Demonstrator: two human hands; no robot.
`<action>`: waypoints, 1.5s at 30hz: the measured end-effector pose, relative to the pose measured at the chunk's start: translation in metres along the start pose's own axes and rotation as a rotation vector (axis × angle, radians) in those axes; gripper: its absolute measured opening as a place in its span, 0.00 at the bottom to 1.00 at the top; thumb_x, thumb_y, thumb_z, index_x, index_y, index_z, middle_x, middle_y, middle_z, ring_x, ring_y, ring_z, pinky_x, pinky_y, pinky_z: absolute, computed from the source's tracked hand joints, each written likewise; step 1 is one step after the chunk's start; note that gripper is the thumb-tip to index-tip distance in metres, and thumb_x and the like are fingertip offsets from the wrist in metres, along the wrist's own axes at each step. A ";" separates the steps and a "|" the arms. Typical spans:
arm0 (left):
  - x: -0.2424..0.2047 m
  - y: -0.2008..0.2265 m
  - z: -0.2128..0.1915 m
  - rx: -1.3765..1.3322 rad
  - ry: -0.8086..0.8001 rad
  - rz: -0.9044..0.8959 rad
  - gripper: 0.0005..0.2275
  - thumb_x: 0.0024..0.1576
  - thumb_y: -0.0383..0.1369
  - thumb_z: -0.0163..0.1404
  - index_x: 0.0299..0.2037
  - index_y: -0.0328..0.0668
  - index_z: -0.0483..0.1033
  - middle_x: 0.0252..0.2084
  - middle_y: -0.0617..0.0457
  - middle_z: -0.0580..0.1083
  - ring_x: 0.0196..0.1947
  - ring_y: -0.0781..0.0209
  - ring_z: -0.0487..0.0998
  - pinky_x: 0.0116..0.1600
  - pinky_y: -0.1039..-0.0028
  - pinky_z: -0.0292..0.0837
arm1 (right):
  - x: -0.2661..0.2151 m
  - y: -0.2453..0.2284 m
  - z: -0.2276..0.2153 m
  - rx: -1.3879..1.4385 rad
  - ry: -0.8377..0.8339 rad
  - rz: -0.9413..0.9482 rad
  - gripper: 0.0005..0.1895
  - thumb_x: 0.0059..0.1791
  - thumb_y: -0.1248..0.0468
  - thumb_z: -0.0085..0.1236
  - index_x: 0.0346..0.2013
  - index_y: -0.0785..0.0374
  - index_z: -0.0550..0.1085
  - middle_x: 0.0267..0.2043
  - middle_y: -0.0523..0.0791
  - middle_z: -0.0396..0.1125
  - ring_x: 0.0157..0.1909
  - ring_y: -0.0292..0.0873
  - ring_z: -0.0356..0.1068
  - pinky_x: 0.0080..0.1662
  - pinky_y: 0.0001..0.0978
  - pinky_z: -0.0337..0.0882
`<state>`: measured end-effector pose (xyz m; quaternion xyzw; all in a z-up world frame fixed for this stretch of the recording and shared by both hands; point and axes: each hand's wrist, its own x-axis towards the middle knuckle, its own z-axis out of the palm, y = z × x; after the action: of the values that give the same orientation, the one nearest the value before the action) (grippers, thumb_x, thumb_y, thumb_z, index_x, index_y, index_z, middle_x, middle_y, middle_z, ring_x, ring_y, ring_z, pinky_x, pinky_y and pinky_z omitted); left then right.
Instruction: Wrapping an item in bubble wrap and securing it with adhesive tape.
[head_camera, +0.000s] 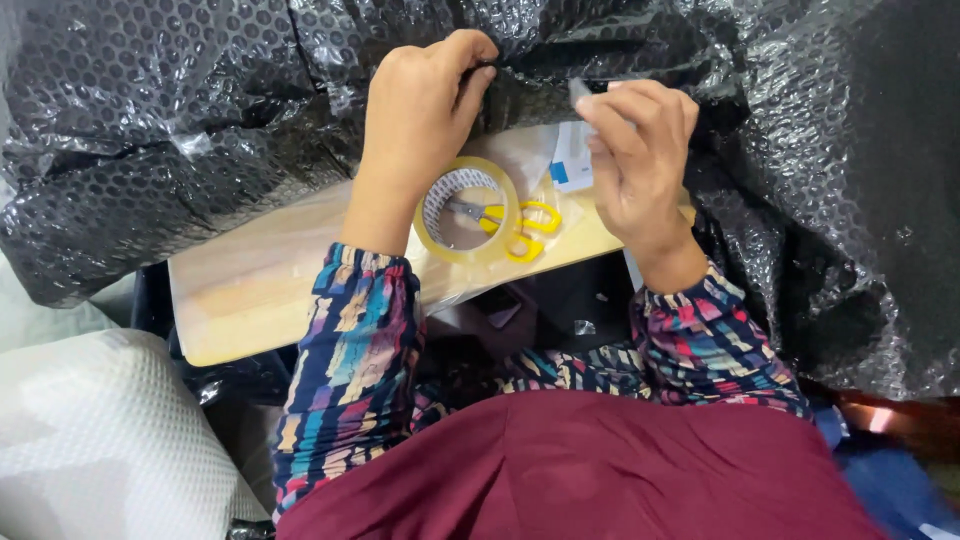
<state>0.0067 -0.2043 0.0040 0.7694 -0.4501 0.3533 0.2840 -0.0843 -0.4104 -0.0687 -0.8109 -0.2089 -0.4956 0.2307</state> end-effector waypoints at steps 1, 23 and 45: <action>-0.002 -0.002 0.004 0.007 0.004 -0.008 0.06 0.55 0.23 0.57 0.40 0.37 0.77 0.30 0.53 0.79 0.25 0.54 0.78 0.34 0.67 0.69 | 0.001 0.001 0.003 0.008 -0.004 -0.006 0.18 0.50 0.76 0.57 0.55 0.66 0.73 0.53 0.50 0.67 0.57 0.55 0.65 0.61 0.50 0.57; -0.084 -0.046 -0.121 0.530 -0.086 -0.104 0.14 0.63 0.39 0.72 0.48 0.41 0.82 0.58 0.53 0.78 0.69 0.50 0.70 0.75 0.47 0.34 | 0.030 0.030 0.049 -0.064 -0.018 0.071 0.34 0.57 0.79 0.59 0.73 0.62 0.56 0.45 0.45 0.74 0.46 0.46 0.62 0.63 0.37 0.57; -0.068 -0.079 -0.098 0.406 0.110 -0.147 0.07 0.55 0.34 0.65 0.29 0.45 0.80 0.37 0.57 0.77 0.43 0.52 0.70 0.59 0.58 0.52 | 0.117 -0.079 0.074 0.365 -0.338 -0.062 0.01 0.53 0.71 0.64 0.38 0.66 0.79 0.55 0.49 0.63 0.57 0.50 0.58 0.61 0.47 0.49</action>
<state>0.0257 -0.0629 -0.0020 0.8211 -0.2961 0.4565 0.1727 -0.0274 -0.2909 0.0204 -0.8204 -0.3552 -0.3138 0.3198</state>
